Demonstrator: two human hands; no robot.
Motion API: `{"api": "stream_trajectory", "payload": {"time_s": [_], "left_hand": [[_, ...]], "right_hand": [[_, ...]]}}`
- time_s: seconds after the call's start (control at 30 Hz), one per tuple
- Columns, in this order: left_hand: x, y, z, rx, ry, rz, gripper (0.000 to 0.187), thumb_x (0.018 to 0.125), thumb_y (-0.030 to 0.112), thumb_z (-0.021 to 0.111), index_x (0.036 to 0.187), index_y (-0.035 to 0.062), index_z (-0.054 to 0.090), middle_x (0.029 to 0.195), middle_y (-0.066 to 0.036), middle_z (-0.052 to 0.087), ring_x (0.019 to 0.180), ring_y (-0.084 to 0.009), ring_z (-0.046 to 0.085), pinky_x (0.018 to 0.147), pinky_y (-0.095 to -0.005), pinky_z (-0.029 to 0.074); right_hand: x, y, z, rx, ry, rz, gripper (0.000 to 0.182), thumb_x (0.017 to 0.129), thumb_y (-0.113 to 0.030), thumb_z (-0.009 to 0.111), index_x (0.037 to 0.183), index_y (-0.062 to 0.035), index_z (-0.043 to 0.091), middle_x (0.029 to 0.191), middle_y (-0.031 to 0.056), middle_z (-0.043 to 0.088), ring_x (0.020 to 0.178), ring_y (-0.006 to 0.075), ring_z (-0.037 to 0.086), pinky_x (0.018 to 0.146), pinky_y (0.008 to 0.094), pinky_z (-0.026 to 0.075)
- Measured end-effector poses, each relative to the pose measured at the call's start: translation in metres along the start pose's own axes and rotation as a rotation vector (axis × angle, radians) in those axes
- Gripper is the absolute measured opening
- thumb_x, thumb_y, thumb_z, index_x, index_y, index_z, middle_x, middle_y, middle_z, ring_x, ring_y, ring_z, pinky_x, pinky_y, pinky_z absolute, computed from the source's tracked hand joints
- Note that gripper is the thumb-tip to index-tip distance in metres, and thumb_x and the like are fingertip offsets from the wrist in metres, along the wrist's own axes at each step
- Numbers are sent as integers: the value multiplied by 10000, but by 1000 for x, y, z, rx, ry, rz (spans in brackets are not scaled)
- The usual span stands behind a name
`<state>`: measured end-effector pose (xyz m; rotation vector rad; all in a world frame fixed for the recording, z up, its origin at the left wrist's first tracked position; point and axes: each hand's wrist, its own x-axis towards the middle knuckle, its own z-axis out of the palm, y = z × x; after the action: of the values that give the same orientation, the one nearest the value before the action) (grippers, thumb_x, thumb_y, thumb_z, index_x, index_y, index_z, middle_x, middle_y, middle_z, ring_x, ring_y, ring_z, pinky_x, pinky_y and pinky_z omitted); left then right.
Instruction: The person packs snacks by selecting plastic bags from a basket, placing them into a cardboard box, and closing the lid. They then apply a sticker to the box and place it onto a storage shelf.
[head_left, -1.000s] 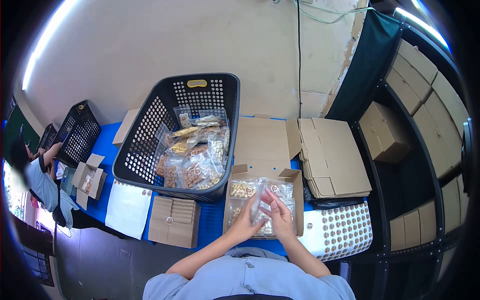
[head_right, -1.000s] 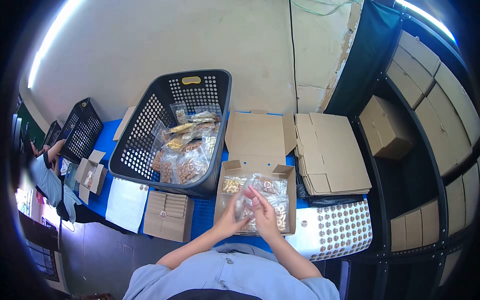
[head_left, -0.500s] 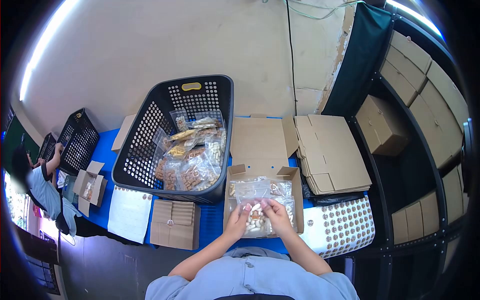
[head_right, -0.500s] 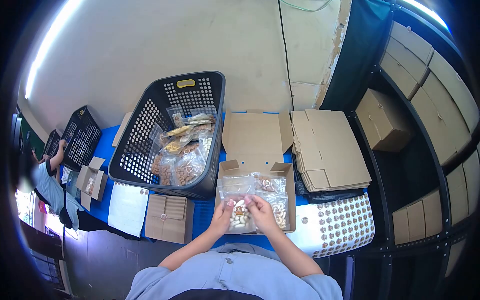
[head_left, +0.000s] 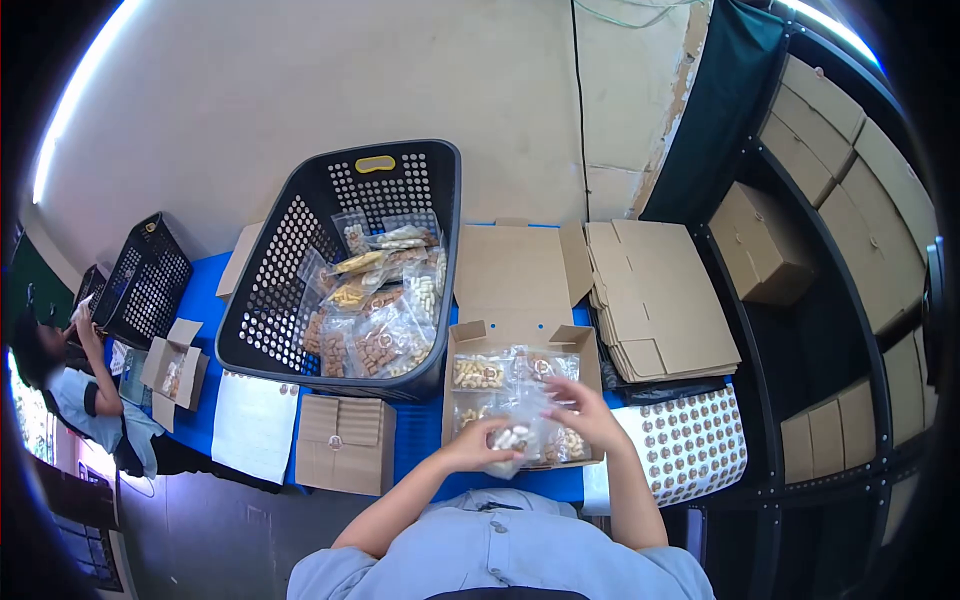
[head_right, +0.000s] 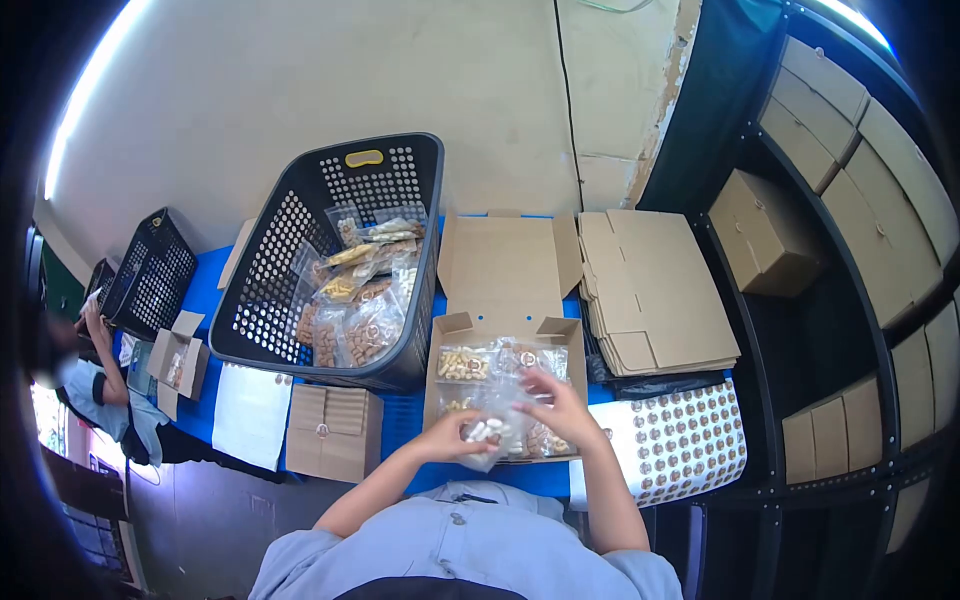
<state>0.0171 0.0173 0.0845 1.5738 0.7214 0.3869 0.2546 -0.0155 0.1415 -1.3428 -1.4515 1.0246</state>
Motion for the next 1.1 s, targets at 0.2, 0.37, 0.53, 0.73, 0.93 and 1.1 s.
{"api": "stream_trajectory", "payload": {"time_s": [0.2, 0.37, 0.53, 0.73, 0.93, 1.1], "left_hand": [[32, 42, -58, -147, 450, 142, 437, 806, 91, 772, 1190, 51, 565, 1100, -66, 629, 956, -111, 626, 794, -236, 517], [50, 23, -46, -204, 443, 184, 403, 841, 61, 733, 1196, 38, 543, 1109, -68, 623, 980, -119, 621, 834, -248, 512], [56, -7, -25, -384, 516, 133, 429, 865, 61, 709, 1240, 43, 503, 1113, -85, 619, 971, -123, 615, 832, -243, 501], [65, -79, -18, -149, 636, 55, 580, 835, 197, 735, 1320, 69, 444, 1267, -200, 500, 1205, -287, 500, 986, -392, 426], [47, -59, -6, 837, 266, 195, 622, 878, 237, 628, 1431, 119, 370, 1532, -187, 252, 1408, -430, 230, 1150, -507, 233], [43, -64, 7, 897, 85, 77, 621, 913, 262, 565, 1473, 146, 323, 1568, -133, 215, 1429, -421, 192, 1151, -542, 208]], "right_hand": [[30, 8, -3, 137, 107, 138, 175, 916, -98, 634, 1035, 28, 657, 861, 80, 691, 799, 129, 659, 729, 285, 545], [37, 3, -4, 259, 293, 117, 184, 941, -75, 586, 1065, 59, 604, 874, 112, 672, 732, 161, 674, 636, 280, 577], [33, 35, -7, 344, 314, 209, 158, 943, -64, 574, 1030, 67, 588, 847, 114, 651, 705, 164, 665, 605, 277, 579], [14, 102, 8, -419, 9, 456, 236, 835, -112, 704, 977, 42, 595, 937, 211, 678, 750, 219, 690, 598, 338, 547], [24, 72, 21, -830, 223, 385, 338, 789, -212, 743, 1009, 21, 635, 1016, 219, 672, 909, 361, 657, 802, 441, 513], [75, 104, 28, -757, 341, 186, 327, 818, -258, 704, 1000, 10, 657, 998, 211, 680, 933, 372, 650, 851, 452, 493]]}}
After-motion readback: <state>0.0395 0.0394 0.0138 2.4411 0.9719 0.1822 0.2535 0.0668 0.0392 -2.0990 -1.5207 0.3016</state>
